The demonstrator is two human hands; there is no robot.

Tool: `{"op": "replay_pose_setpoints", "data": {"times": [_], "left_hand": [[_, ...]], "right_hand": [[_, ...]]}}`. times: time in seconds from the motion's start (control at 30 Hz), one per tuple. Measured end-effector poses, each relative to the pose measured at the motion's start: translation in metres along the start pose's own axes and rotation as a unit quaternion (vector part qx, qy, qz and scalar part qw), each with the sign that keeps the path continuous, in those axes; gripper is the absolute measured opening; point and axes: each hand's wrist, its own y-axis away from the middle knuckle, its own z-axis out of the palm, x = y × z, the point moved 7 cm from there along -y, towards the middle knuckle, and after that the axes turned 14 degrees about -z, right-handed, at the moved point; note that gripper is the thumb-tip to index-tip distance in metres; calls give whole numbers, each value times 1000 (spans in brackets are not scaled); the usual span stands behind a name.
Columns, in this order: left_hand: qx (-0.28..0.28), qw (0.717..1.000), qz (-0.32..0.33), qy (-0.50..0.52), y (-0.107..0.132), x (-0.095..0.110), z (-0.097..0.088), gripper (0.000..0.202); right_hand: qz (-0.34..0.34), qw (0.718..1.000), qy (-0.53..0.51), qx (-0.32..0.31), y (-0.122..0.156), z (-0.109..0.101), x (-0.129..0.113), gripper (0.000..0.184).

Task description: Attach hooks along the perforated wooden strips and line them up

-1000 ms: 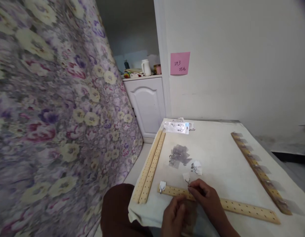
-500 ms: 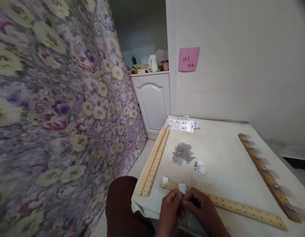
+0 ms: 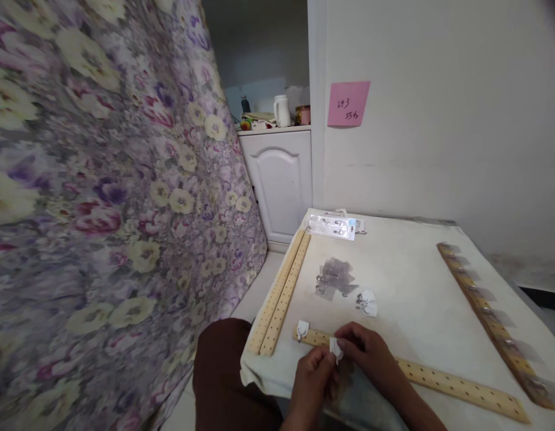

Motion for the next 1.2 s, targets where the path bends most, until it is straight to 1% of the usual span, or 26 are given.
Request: {"op": "replay_pose_setpoints", "data": {"times": [0.07, 0.2, 0.33, 0.47, 0.57, 0.63, 0.67, 0.7, 0.73, 0.8, 0.87, 0.93, 1.03, 1.2], "left_hand": [[-3, 1000, -2, -4, -2, -1, -1, 43], [0, 1000, -5, 4, -7, -2, -4, 45], [-6, 1000, -1, 8, -9, -2, -4, 44], [-9, 1000, 9, 8, -9, -2, -5, 38], [-4, 1000, 15, -21, -5, -4, -9, 34], [18, 996, 41, -79, 1, -2, -15, 29], [38, 989, 69, -127, 6, 2, -18, 26], [62, 975, 105, -186, 12, 6, -21, 23], [86, 954, 146, -248, 18, 11, -23, 21], [129, 901, 211, -357, 28, 18, -24, 22], [167, 859, 233, -425, 31, 20, -25, 22], [193, 834, 232, -463, 29, 20, -26, 22], [208, 818, 238, -481, 24, 20, -24, 20], [228, 815, 258, -465, 17, 23, -21, 15]], "right_hand": [[2, 1000, -17, -20, -5, 5, 2, 15], [14, 998, -48, -37, -11, 10, 8, 12], [13, 999, -39, -34, -14, 10, 12, 11], [8, 999, -24, -26, -17, 9, 14, 11], [0, 1000, -2, -9, -25, 5, 16, 10], [-4, 1000, 10, -9, -32, 5, 17, 9], [-3, 1000, 13, -14, -35, 7, 18, 9], [-1, 1000, 15, -22, -38, 9, 19, 9], [1, 999, 18, -31, -40, 11, 20, 9], [4, 999, 24, -43, -43, 17, 21, 8], [5, 998, 30, -47, -45, 20, 21, 9], [6, 998, 36, -47, -45, 22, 22, 9], [11, 998, 46, -45, -43, 22, 26, 8], [16, 998, 49, -31, -42, 20, 31, 9]]}}
